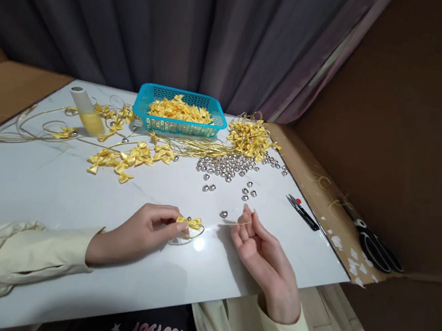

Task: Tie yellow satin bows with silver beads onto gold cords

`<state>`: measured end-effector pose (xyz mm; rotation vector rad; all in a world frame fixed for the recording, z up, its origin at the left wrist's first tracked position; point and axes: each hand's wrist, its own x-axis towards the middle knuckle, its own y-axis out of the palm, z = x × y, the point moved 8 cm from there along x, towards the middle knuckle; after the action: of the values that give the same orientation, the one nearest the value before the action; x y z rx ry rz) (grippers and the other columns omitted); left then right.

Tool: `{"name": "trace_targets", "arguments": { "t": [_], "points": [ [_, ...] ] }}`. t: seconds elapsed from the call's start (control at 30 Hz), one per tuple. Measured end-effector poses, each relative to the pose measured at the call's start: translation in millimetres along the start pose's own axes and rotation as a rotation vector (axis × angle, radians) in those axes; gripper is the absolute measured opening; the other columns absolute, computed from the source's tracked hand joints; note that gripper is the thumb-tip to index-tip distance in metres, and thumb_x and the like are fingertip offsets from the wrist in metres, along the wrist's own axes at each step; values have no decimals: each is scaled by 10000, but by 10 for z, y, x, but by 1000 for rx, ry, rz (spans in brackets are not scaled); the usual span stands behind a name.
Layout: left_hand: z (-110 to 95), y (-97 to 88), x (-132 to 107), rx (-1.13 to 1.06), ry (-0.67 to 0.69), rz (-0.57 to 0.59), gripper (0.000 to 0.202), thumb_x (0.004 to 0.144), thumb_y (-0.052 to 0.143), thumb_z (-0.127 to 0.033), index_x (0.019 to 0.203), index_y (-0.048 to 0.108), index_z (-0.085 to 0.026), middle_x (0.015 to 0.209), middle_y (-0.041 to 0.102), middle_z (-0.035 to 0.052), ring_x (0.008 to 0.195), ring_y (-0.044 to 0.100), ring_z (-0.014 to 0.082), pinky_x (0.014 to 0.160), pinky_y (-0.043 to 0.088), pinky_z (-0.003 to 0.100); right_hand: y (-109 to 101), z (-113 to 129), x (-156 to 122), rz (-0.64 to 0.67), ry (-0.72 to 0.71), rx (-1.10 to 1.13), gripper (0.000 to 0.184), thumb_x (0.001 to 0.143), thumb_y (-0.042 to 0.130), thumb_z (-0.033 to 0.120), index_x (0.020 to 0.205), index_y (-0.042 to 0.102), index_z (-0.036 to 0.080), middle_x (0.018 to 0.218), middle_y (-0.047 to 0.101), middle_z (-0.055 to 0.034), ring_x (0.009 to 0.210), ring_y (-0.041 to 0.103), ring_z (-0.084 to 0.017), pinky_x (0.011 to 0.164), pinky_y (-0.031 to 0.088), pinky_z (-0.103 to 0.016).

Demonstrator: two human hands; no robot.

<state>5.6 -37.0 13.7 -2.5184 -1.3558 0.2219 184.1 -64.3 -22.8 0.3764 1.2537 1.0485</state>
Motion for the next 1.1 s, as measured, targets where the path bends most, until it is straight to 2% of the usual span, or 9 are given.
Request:
{"name": "trace_targets", "arguments": {
  "t": [0.23, 0.4, 0.47, 0.6, 0.7, 0.77, 0.9, 1.1],
  "points": [
    [22, 11, -6, -89, -68, 30, 333, 841, 488, -359, 603, 553, -135, 604, 464, -9, 590, 415, 115, 553, 316, 238, 21, 299, -88, 45, -199, -162, 132, 894, 529, 186, 923, 657, 176, 735, 649, 14, 630, 596, -58, 641, 523, -150],
    [44, 12, 16, -119, -121, 39, 326, 827, 492, -368, 666, 630, -120, 612, 492, 6, 615, 442, 132, 568, 321, 250, 194, 496, -271, 121, -529, -573, 198, 845, 615, 294, 990, 659, 168, 852, 682, -18, 623, 508, -69, 655, 473, -160],
    [60, 13, 20, -112, -140, 41, 327, 827, 495, -370, 662, 631, -122, 611, 492, 5, 613, 430, 130, 570, 314, 254, 261, 493, -370, 123, -607, -765, 222, 830, 632, 327, 1004, 628, 191, 844, 699, -23, 591, 475, -84, 650, 450, -198],
    [77, 10, 35, -107, -156, 28, 345, 824, 504, -373, 584, 572, -135, 601, 479, 0, 611, 417, 128, 580, 310, 260, 379, 292, -504, 154, -586, -1128, 151, 852, 595, 361, 857, 589, 211, 752, 702, -18, 557, 452, -106, 587, 397, -232],
    [78, 15, 42, -122, -163, 30, 366, 819, 510, -384, 540, 518, -146, 590, 461, -4, 607, 408, 128, 581, 312, 262, 452, 39, -524, 213, -519, -1410, 239, 877, 542, 370, 755, 634, 187, 723, 682, -29, 535, 442, -112, 509, 349, -231],
    [80, 20, 42, -136, -170, 39, 365, 818, 511, -386, 542, 514, -148, 589, 453, -7, 606, 406, 128, 584, 312, 263, 488, -128, -501, 270, -495, -1544, 287, 902, 490, 358, 754, 665, 184, 679, 655, -21, 510, 435, -110, 487, 329, -233],
    [80, 26, 44, -161, -164, 57, 372, 832, 503, -372, 538, 530, -147, 583, 458, -9, 588, 405, 123, 590, 313, 268, 499, -362, -414, 344, -479, -1684, 325, 942, 401, 319, 809, 665, 182, 610, 601, 1, 464, 419, -98, 490, 330, -232],
    [92, 25, 60, -190, -161, 61, 361, 838, 510, -349, 541, 550, -146, 579, 479, -9, 579, 406, 118, 593, 311, 267, 472, -489, -383, 394, -440, -1710, 249, 952, 376, 282, 947, 606, 185, 716, 654, -11, 505, 480, -105, 515, 352, -231]
  ]
}}
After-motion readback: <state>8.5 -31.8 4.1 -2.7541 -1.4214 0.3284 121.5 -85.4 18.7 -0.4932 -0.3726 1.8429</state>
